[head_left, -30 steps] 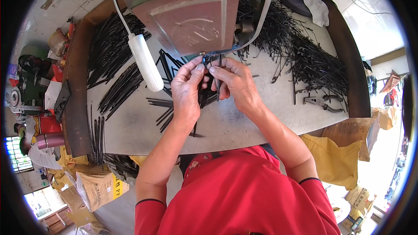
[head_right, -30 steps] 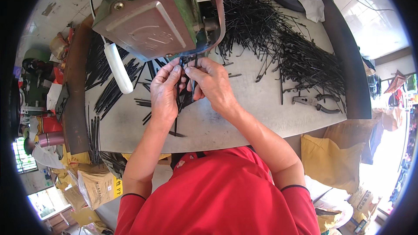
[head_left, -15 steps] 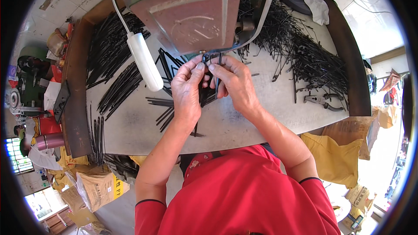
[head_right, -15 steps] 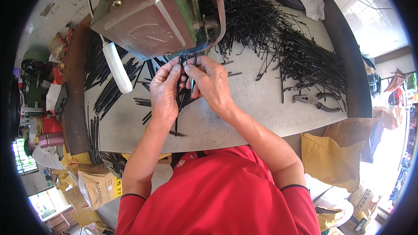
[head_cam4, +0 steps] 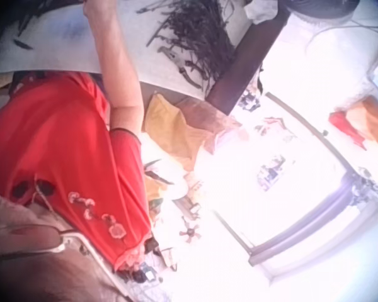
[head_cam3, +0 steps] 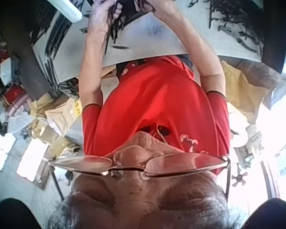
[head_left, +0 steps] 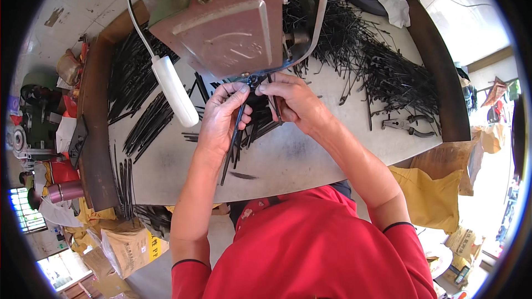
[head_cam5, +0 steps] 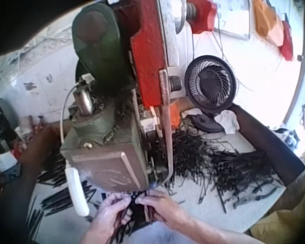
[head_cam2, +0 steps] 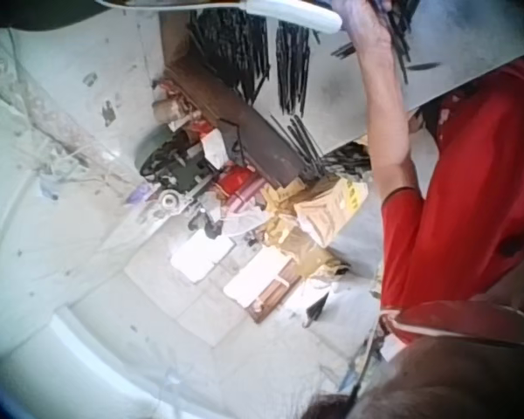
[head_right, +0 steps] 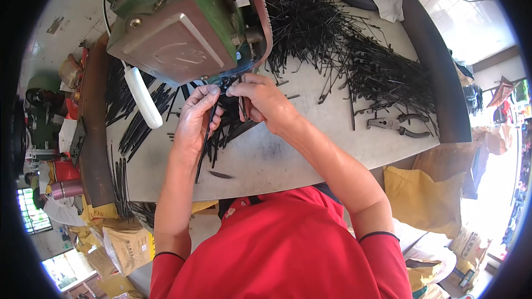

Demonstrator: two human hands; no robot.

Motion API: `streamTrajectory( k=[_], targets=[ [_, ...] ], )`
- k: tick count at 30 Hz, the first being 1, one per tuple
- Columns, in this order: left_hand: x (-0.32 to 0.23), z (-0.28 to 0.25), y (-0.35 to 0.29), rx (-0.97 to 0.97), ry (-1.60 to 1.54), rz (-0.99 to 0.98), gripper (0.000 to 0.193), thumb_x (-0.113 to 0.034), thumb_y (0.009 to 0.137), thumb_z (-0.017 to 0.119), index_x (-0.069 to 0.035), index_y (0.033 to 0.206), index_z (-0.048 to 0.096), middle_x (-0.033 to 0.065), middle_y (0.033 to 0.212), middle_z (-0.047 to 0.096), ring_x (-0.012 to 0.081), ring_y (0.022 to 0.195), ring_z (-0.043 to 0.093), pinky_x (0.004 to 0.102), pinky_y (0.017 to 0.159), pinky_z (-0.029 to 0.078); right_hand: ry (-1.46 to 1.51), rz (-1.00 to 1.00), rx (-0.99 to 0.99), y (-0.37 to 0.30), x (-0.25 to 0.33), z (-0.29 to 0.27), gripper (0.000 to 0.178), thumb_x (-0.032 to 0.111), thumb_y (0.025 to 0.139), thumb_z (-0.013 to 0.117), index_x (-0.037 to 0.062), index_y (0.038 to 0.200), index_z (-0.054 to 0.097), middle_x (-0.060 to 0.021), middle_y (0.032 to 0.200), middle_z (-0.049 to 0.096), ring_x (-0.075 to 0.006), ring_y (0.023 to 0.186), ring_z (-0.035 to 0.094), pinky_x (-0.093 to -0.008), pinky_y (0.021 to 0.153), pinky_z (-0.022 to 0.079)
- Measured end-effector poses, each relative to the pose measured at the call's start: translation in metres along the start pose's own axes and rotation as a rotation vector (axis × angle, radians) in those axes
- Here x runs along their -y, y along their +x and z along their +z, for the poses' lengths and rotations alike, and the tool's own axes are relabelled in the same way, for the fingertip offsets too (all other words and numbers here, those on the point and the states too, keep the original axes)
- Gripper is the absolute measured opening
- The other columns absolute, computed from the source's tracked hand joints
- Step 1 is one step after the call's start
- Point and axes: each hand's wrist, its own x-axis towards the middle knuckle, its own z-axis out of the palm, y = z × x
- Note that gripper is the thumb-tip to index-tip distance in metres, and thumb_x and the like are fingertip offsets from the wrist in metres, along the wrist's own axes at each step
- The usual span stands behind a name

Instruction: The person repeatedly picks up thin black metal rods from a pile on a workbench and feeds them into a manual bending machine. They operate the machine's lever to bend the rods and then place the finished pieces onto a separate pile on the table.

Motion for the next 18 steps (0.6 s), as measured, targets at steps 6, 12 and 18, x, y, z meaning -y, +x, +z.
streamTrajectory(
  k=[6,12,18],
  targets=[
    [0.006,0.001,-0.01,0.019,0.048,0.051,0.018,-0.016,0.089,0.063,-0.007,0.101,0.054,0.0038,0.078,0.061,0.0102,0.064,0.059,0.0217,0.056,0.049,-0.025,-0.008,0.006,-0.004,0.006,0.0,0.016,0.017,0.084,0.061,0.0037,0.078,0.056,-0.0053,0.056,0.054,-0.0099,0.04,0.047,-0.0236,0.036,0.029],
    [0.018,0.008,-0.046,0.129,0.007,0.024,0.03,-0.014,0.091,0.061,0.0,0.113,0.048,0.009,0.094,0.063,0.0176,0.082,0.065,0.0322,0.074,0.056,-0.109,-0.116,0.036,-0.012,-0.007,0.006,0.03,0.02,0.086,0.068,-0.0013,0.105,0.058,-0.0036,0.071,0.061,-0.0064,0.055,0.056,-0.0203,0.046,0.041],
    [0.032,0.016,-0.06,0.009,0.4,0.305,0.026,-0.002,0.09,0.058,0.003,0.115,0.052,0.0098,0.091,0.065,0.0142,0.074,0.065,0.0283,0.068,0.055,-0.25,-0.15,-0.051,-0.019,-0.006,0.013,0.034,0.019,0.082,0.071,-0.001,0.107,0.059,-0.0033,0.07,0.061,-0.0049,0.051,0.051,-0.0193,0.042,0.036]
  ],
)
